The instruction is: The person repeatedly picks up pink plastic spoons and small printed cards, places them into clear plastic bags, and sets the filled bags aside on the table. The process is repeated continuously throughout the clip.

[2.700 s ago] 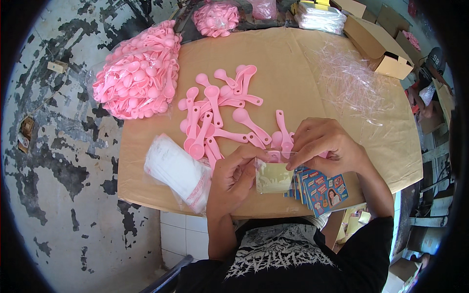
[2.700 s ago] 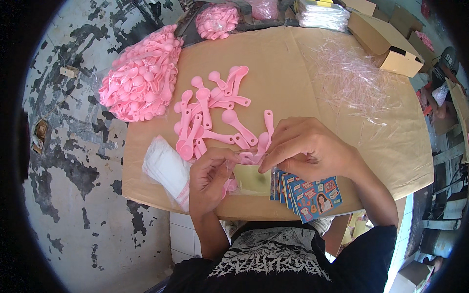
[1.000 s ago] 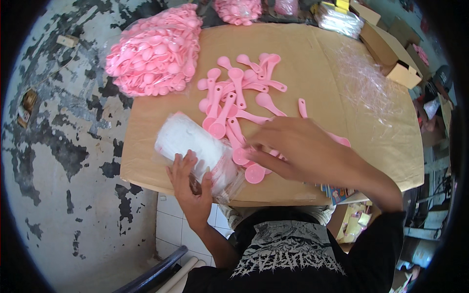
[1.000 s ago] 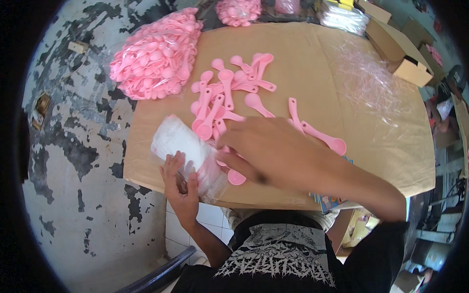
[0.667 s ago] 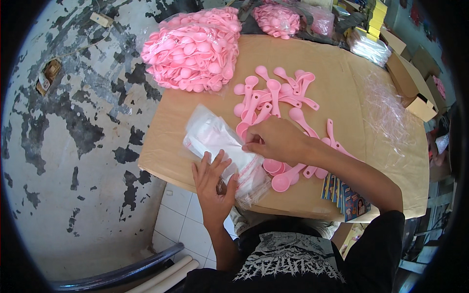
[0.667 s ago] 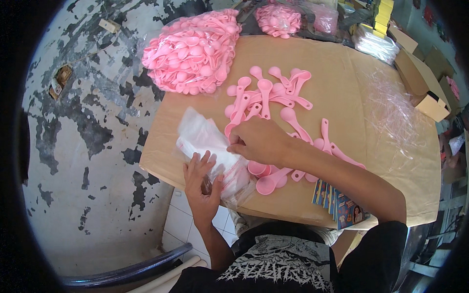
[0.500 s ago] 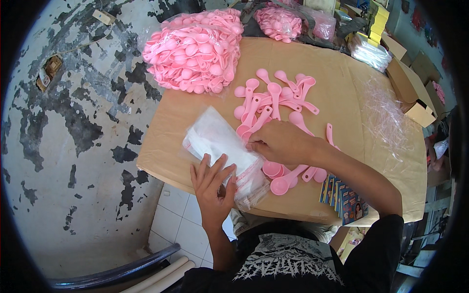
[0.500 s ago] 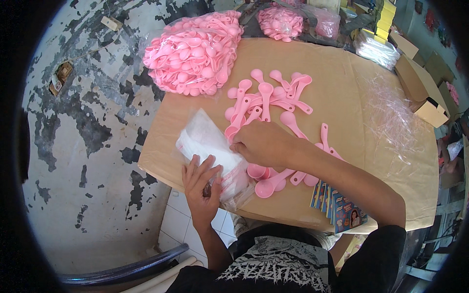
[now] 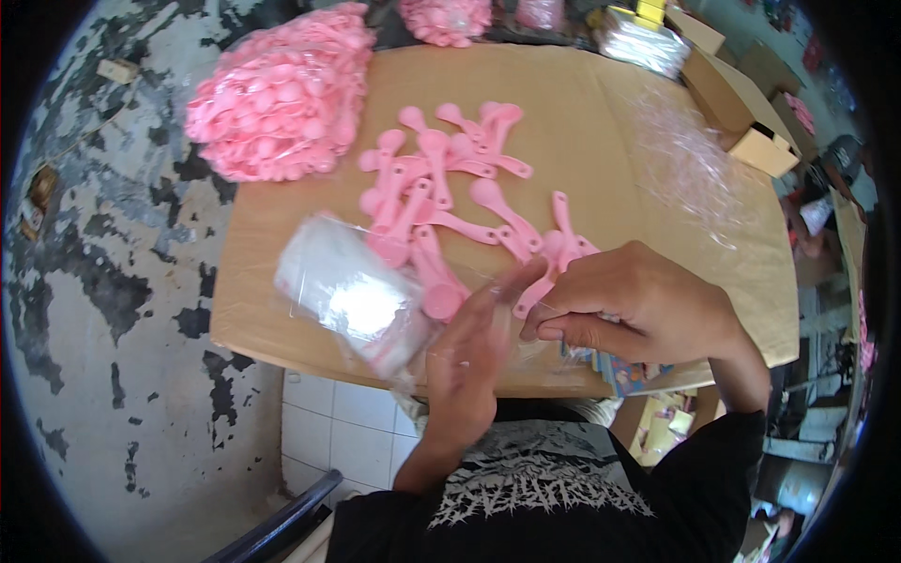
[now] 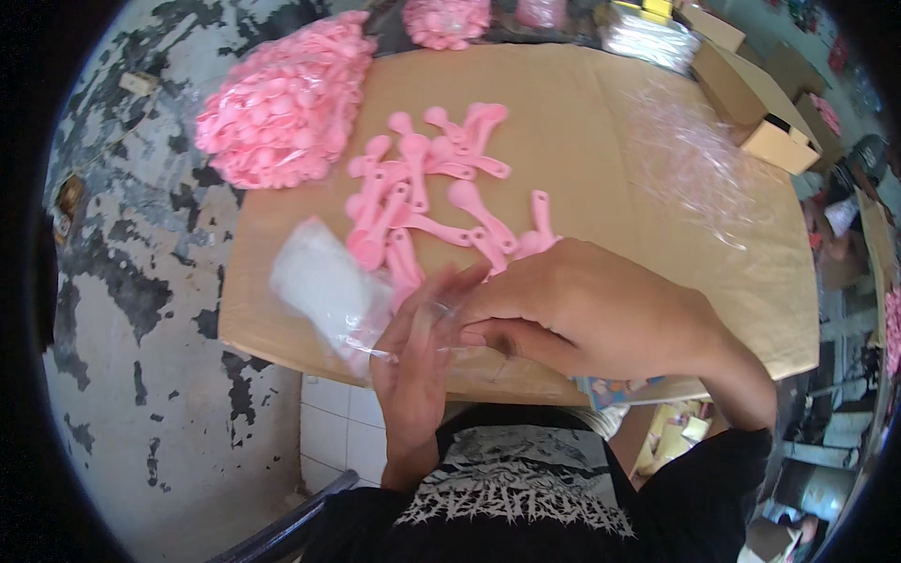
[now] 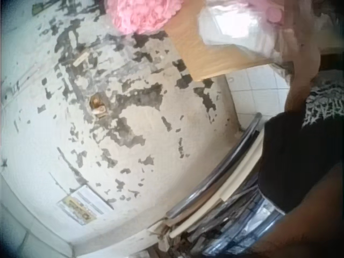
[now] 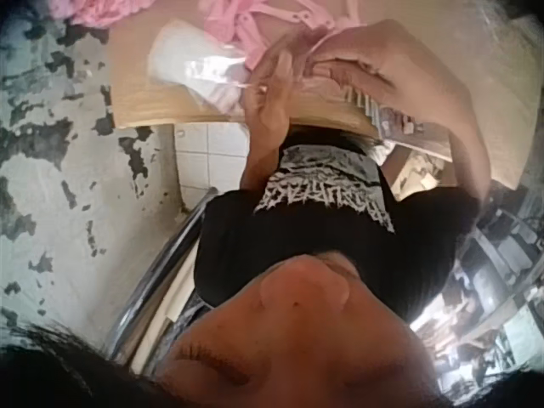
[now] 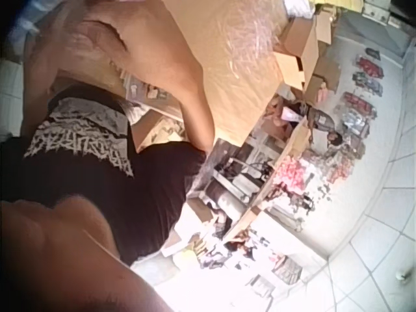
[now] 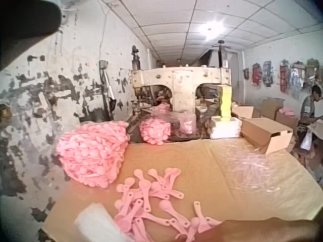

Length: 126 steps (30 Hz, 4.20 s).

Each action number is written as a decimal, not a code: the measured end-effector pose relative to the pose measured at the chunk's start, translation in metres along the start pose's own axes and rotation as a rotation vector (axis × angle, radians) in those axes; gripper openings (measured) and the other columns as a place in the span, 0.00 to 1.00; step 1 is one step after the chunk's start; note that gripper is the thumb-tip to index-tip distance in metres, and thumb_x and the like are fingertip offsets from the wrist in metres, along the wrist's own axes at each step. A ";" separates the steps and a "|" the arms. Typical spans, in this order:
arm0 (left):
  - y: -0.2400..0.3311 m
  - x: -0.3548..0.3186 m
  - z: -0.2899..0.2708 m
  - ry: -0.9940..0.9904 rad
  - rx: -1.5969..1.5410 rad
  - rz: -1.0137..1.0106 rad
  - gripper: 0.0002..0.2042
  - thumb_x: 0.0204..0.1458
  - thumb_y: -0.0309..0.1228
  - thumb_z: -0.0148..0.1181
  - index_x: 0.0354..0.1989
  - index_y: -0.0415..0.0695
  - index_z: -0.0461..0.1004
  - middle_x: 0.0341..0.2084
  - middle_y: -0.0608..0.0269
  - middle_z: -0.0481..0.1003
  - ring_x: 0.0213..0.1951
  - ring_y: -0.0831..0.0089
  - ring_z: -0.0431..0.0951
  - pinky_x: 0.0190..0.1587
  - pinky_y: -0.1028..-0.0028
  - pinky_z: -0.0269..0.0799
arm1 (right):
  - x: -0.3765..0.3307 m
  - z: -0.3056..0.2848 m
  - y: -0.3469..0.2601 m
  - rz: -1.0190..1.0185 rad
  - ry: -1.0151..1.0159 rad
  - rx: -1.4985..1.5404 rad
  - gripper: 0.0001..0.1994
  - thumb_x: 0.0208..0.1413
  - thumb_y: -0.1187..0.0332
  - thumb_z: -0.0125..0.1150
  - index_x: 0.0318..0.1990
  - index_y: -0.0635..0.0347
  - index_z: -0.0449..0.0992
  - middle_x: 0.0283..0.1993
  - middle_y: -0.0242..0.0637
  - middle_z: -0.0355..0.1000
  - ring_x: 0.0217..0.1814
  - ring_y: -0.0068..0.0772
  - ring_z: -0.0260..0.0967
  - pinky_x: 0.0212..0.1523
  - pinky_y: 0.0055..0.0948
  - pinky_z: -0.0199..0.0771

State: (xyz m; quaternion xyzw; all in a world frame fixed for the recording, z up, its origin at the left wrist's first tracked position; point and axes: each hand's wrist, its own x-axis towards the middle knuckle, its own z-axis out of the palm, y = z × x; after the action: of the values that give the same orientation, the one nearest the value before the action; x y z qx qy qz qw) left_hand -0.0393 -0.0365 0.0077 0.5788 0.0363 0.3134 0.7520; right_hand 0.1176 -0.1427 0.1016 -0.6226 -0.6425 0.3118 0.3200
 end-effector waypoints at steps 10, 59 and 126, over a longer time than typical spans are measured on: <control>-0.041 0.017 0.025 0.070 -0.386 -0.257 0.17 0.64 0.28 0.44 0.59 0.35 0.60 0.49 0.45 0.73 0.49 0.55 0.77 0.51 0.56 0.75 | -0.118 -0.004 0.066 0.282 0.182 -0.393 0.14 0.47 0.66 0.67 0.42 0.57 0.76 0.41 0.37 0.71 0.44 0.40 0.69 0.44 0.34 0.70; -0.051 0.023 0.035 0.058 -0.170 -0.059 0.14 0.58 0.25 0.56 0.52 0.35 0.69 0.43 0.59 0.76 0.43 0.75 0.77 0.47 0.74 0.74 | -0.036 0.029 0.036 0.222 0.546 0.387 0.09 0.58 0.74 0.59 0.45 0.68 0.75 0.34 0.36 0.77 0.32 0.16 0.73 0.31 0.20 0.75; -0.040 0.025 0.033 0.061 -0.825 0.050 0.39 0.52 0.49 0.61 0.67 0.46 0.50 0.67 0.51 0.53 0.66 0.58 0.56 0.67 0.55 0.54 | -0.044 -0.056 -0.043 -0.246 0.734 -0.291 0.07 0.46 0.75 0.64 0.25 0.59 0.69 0.16 0.33 0.62 0.13 0.23 0.56 0.15 0.23 0.52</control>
State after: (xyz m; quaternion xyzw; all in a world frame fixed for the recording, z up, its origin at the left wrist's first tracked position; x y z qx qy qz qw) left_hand 0.0118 -0.0571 -0.0092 0.2200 -0.0845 0.3368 0.9116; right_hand 0.1380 -0.1882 0.1685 -0.6499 -0.5926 -0.0658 0.4713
